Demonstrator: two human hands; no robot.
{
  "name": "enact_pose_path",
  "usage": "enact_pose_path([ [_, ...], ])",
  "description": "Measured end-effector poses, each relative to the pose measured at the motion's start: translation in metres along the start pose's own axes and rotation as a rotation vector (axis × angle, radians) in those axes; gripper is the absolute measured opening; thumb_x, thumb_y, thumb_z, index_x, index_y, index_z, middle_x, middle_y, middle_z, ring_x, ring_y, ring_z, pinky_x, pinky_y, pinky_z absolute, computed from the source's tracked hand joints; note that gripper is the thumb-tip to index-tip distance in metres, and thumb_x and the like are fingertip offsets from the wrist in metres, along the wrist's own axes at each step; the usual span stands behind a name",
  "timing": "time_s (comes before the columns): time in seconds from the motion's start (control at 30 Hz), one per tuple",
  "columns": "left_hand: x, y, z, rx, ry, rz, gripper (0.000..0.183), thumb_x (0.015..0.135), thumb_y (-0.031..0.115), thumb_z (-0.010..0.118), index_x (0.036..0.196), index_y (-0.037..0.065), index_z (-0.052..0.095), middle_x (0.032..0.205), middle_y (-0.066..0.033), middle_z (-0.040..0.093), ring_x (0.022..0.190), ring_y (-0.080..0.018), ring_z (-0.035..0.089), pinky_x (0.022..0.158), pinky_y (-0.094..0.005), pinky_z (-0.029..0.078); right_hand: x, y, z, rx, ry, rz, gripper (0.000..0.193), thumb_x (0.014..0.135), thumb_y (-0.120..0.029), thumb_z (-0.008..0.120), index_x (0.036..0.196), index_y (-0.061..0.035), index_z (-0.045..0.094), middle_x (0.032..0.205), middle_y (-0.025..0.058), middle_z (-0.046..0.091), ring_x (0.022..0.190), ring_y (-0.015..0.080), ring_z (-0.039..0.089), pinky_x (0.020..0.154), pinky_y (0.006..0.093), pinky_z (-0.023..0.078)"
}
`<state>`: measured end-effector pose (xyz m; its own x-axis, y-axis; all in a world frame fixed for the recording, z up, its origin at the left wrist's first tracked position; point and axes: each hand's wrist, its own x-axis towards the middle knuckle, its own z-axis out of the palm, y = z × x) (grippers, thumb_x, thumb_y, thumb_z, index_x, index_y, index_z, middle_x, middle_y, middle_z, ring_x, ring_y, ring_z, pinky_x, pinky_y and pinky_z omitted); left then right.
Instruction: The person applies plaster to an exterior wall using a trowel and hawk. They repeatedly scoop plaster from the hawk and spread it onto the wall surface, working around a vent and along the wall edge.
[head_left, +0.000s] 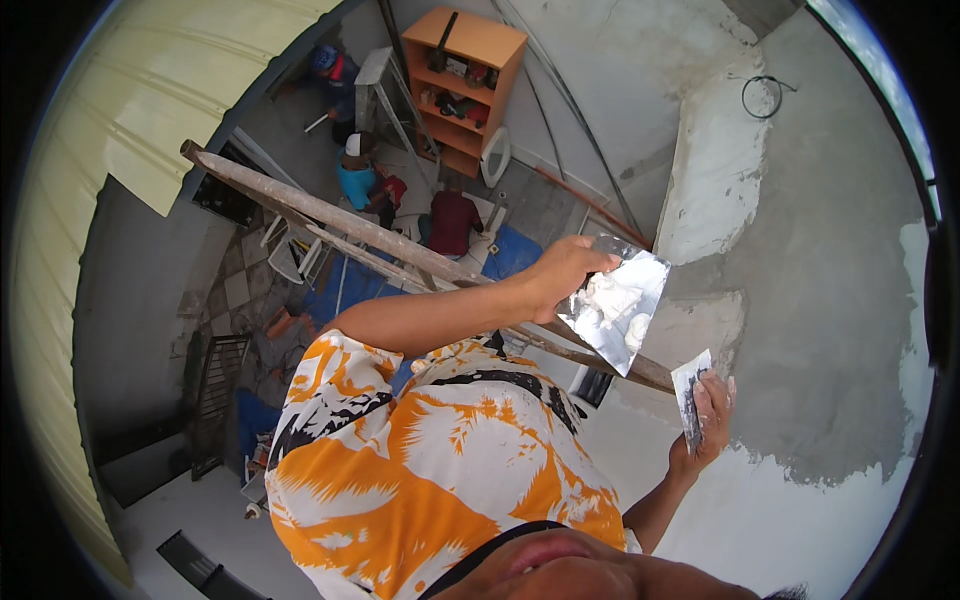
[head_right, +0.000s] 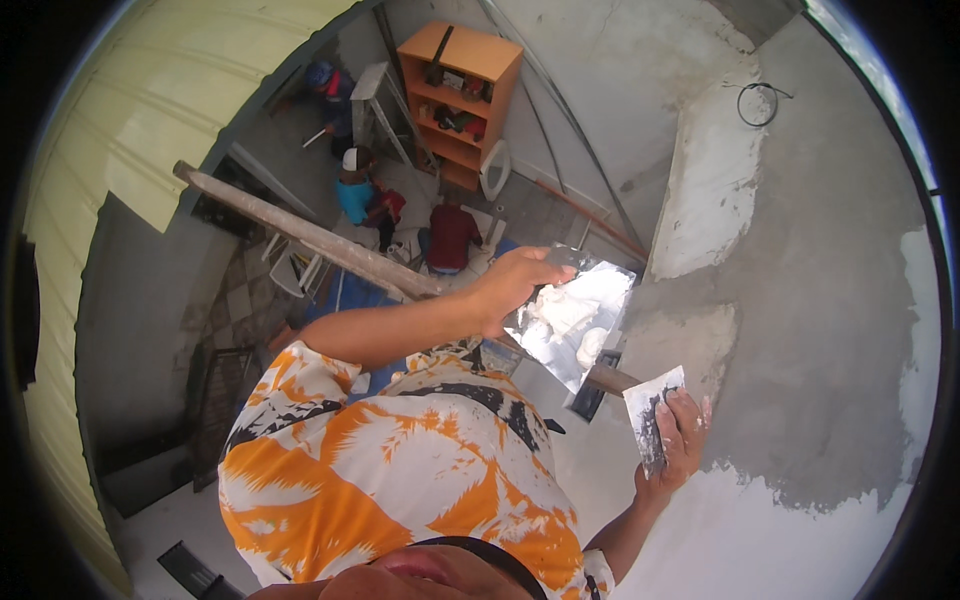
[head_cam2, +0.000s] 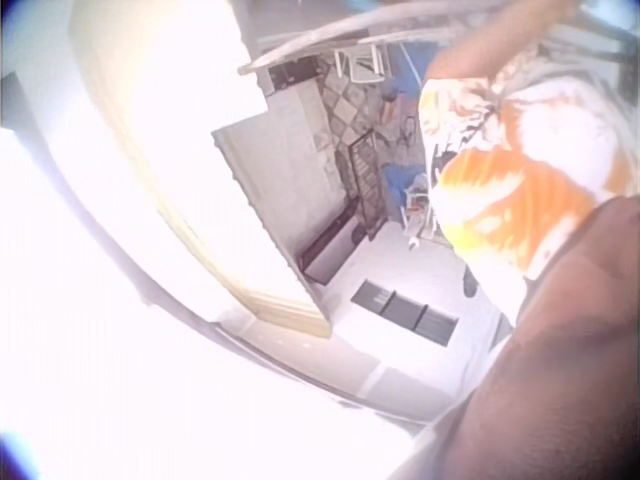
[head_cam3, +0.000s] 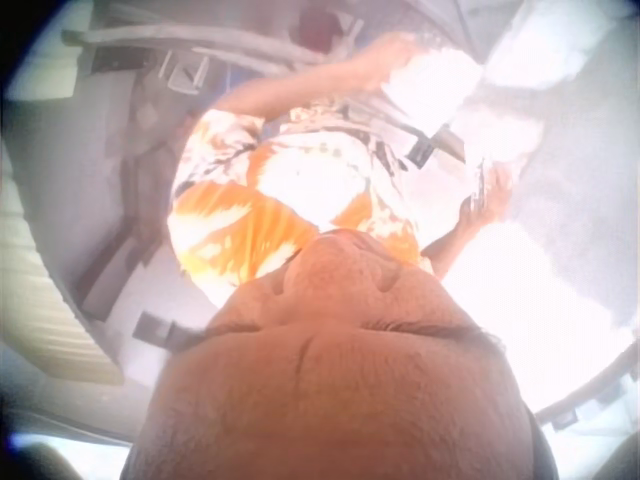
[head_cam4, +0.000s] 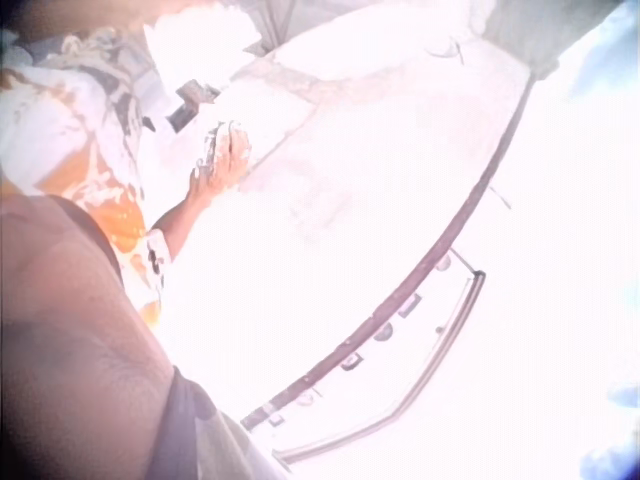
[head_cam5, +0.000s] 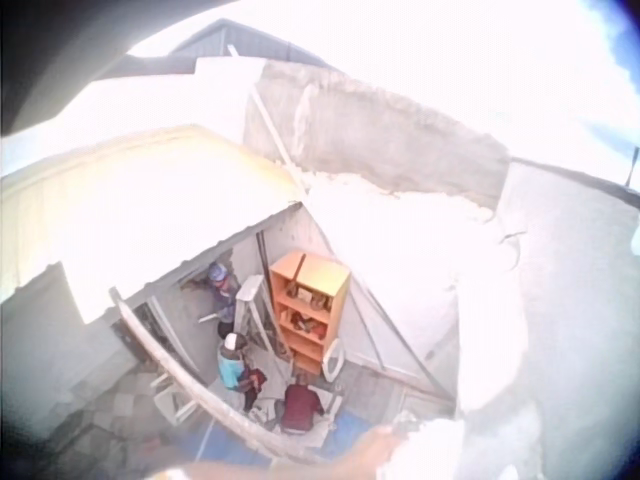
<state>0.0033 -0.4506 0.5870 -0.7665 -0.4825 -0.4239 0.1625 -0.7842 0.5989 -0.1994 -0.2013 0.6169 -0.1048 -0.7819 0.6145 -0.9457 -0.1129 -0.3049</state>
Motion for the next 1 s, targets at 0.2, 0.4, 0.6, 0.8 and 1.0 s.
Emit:
enact_pose_path([
  [0.2,0.009,0.026,-0.017,0.216,0.027,0.081,0.027,0.093,0.021,0.066,0.104,-0.001,0.055,0.091,-0.0116,0.063,0.073,-0.0172,0.064,0.056,-0.0322,0.047,0.062,-0.011,0.011,-0.082,-0.198,-0.114,0.028,0.078,-0.018,0.074,0.105,-0.0125,0.076,0.115,0.008,0.073,0.113,0.0342,0.064,0.104,0.0524,0.039],
  [0.4,0.006,0.039,-0.033,0.283,0.094,-0.063,0.064,0.089,0.034,0.072,0.131,-0.01,0.053,0.135,-0.0214,0.054,0.131,-0.0265,0.045,0.109,-0.0393,0.035,0.079,-0.004,0.025,0.132,-0.157,-0.018,0.031,0.07,-0.016,0.078,0.101,-0.0117,0.078,0.112,0.0092,0.074,0.111,0.0355,0.063,0.097,0.0485,0.045],
  [0.6,0.016,0.036,-0.04,0.116,0.069,-0.049,0.026,0.094,0.019,0.064,0.111,-0.001,0.061,0.101,-0.0114,0.067,0.086,-0.0174,0.068,0.07,-0.0322,0.056,0.09,0.004,0.034,0.089,-0.271,-0.071,0.036,0.065,-0.015,0.082,0.1,-0.0124,0.079,0.11,0.0086,0.074,0.107,0.0337,0.065,0.095,0.0451,0.048],
  [0.8,0.027,0.032,-0.054,0.234,0.052,0.024,0.025,0.094,0.017,0.065,0.111,-0.002,0.064,0.097,-0.0106,0.071,0.081,-0.0169,0.072,0.07,-0.0304,0.058,0.124,-0.013,0.056,0.146,-0.368,-0.173,0.036,0.067,-0.012,0.08,0.103,-0.0179,0.078,0.11,0.0031,0.075,0.107,0.0294,0.064,0.094,0.0442,0.046],
  [1.0,0.032,0.028,-0.055,0.272,0.021,-0.062,0.023,0.094,0.015,0.065,0.106,-0.003,0.063,0.095,-0.0118,0.07,0.078,-0.0176,0.071,0.064,-0.0325,0.059,0.142,-0.019,0.048,0.305,-0.457,-0.278,0.039,0.066,-0.006,0.08,0.102,-0.0204,0.077,0.111,-0.0015,0.074,0.107,0.024,0.064,0.093,0.0426,0.045],
])
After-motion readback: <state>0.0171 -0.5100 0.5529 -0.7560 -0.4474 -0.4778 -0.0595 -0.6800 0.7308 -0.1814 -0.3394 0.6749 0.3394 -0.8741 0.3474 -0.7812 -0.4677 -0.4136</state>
